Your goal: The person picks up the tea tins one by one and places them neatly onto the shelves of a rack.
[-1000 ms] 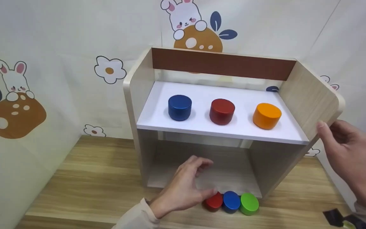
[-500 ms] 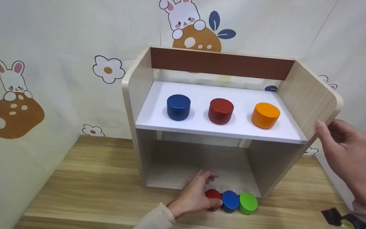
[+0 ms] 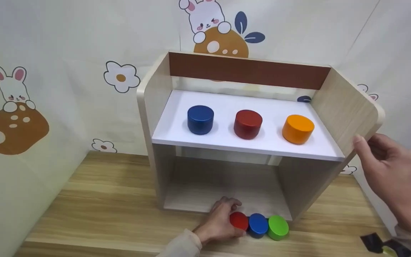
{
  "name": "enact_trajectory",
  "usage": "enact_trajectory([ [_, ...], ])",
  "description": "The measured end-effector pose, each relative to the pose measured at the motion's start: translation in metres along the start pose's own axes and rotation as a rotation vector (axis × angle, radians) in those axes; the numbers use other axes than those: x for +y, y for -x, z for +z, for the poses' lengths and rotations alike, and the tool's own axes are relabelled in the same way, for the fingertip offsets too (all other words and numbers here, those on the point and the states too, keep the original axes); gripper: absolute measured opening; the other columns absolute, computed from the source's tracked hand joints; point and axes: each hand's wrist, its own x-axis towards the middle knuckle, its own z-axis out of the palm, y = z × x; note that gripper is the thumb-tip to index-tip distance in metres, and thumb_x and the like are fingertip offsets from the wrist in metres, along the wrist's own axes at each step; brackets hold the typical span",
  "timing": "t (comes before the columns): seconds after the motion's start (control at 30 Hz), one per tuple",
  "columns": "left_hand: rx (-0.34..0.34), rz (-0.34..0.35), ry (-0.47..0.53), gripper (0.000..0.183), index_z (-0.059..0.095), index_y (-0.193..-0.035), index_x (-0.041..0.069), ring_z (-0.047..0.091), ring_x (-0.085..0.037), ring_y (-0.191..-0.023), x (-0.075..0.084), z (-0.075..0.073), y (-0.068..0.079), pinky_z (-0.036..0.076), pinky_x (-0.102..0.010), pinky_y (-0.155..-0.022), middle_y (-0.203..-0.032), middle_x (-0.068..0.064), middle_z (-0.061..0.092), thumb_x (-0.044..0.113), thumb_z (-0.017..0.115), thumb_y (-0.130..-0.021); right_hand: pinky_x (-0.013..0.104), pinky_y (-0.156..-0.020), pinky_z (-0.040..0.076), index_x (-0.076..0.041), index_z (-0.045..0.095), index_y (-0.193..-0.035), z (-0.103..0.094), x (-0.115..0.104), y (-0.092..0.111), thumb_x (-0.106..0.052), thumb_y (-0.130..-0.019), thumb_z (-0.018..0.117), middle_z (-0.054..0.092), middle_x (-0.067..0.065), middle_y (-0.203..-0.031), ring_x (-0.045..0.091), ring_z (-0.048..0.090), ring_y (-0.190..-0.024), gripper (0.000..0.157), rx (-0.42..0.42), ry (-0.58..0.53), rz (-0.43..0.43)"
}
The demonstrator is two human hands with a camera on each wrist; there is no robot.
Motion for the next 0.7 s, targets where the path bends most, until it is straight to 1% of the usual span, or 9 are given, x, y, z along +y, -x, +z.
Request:
enact_trajectory([
  [0.03,-0.002,-0.006,-0.010,0.066,0.063,-0.122,0.008,0.054,-0.021,-0.105,-0.002,0.002,0.000,0.050,-0.037,-0.091,-0.111,-0.003,0.060,0.016,0.093,-0.064,0.001,-0.069,0.042,0.007,0.075,-0.106,0.000,0.000,0.000,-0.015,-0.094,0.070,0.072,0.021,-0.098,-0.025,0.055,-0.077,0.025,0.001,-0.004,-0.001],
  [0.1,-0.003,-0.013,-0.034,0.065,0.064,-0.120,0.008,0.053,-0.021,-0.104,-0.005,0.005,-0.001,0.049,-0.038,-0.091,-0.110,-0.002,0.061,0.017,0.093,-0.063,0.001,-0.068,0.043,0.006,0.076,-0.105,0.000,0.001,0.000,-0.014,-0.093,0.071,0.075,0.000,-0.091,-0.024,0.056,-0.076,0.025,0.002,-0.014,-0.001],
  [0.2,0.004,-0.010,-0.066,0.063,0.065,-0.118,0.009,0.053,-0.019,-0.103,-0.007,0.008,-0.001,0.047,-0.038,-0.091,-0.107,0.001,0.061,0.018,0.093,-0.062,0.001,-0.068,0.043,0.005,0.077,-0.104,0.000,0.001,0.000,-0.014,-0.092,0.072,0.065,-0.031,-0.083,-0.022,0.058,-0.075,0.023,0.005,-0.028,0.002],
  [0.23,0.005,-0.011,-0.068,0.063,0.066,-0.118,0.009,0.052,-0.019,-0.102,-0.008,0.009,-0.001,0.046,-0.038,-0.090,-0.106,0.001,0.061,0.018,0.093,-0.062,0.001,-0.068,0.043,0.005,0.077,-0.104,0.000,0.001,0.000,-0.015,-0.092,0.072,0.063,-0.033,-0.082,-0.022,0.058,-0.075,0.023,0.004,-0.027,0.003],
  [0.33,0.013,-0.001,-0.085,0.060,0.066,-0.115,0.009,0.053,-0.017,-0.100,-0.009,0.010,0.000,0.045,-0.037,-0.090,-0.102,0.004,0.060,0.018,0.093,-0.061,0.001,-0.068,0.043,0.006,0.076,-0.106,0.000,0.001,0.000,-0.015,-0.093,0.071,0.074,-0.009,-0.089,-0.024,0.056,-0.075,0.025,0.000,-0.014,0.006],
  [0.43,0.022,0.001,-0.087,0.058,0.066,-0.112,0.010,0.052,-0.016,-0.098,-0.010,0.010,0.001,0.045,-0.037,-0.088,-0.101,0.004,0.059,0.016,0.092,-0.061,0.001,-0.069,0.042,0.006,0.075,-0.107,0.000,0.001,0.000,-0.015,-0.093,0.071,0.072,0.022,-0.098,-0.025,0.055,-0.076,0.026,0.000,0.003,0.008],
  [0.47,0.023,0.001,-0.087,0.057,0.067,-0.111,0.010,0.052,-0.016,-0.097,-0.010,0.010,0.001,0.045,-0.037,-0.088,-0.100,0.005,0.059,0.016,0.092,-0.060,0.001,-0.069,0.042,0.006,0.075,-0.107,0.000,0.001,0.000,-0.015,-0.093,0.071,0.071,0.024,-0.099,-0.025,0.055,-0.076,0.026,0.001,0.004,0.009],
  [0.57,0.025,-0.004,-0.078,0.055,0.067,-0.109,0.010,0.052,-0.016,-0.095,-0.012,0.011,0.003,0.045,-0.037,-0.087,-0.099,0.005,0.058,0.012,0.092,-0.060,0.001,-0.068,0.043,0.005,0.076,-0.106,0.000,0.001,0.000,-0.016,-0.093,0.072,0.074,-0.002,-0.091,-0.023,0.056,-0.075,0.025,0.006,0.000,0.013],
  [0.7,0.025,0.000,-0.063,0.052,0.067,-0.107,0.011,0.052,-0.015,-0.093,-0.013,0.012,0.006,0.046,-0.035,-0.085,-0.098,0.006,0.058,0.009,0.089,-0.059,0.001,-0.068,0.043,0.005,0.077,-0.105,0.000,0.001,0.000,-0.015,-0.093,0.072,0.057,-0.039,-0.080,-0.022,0.057,-0.074,0.024,0.005,-0.019,0.005],
])
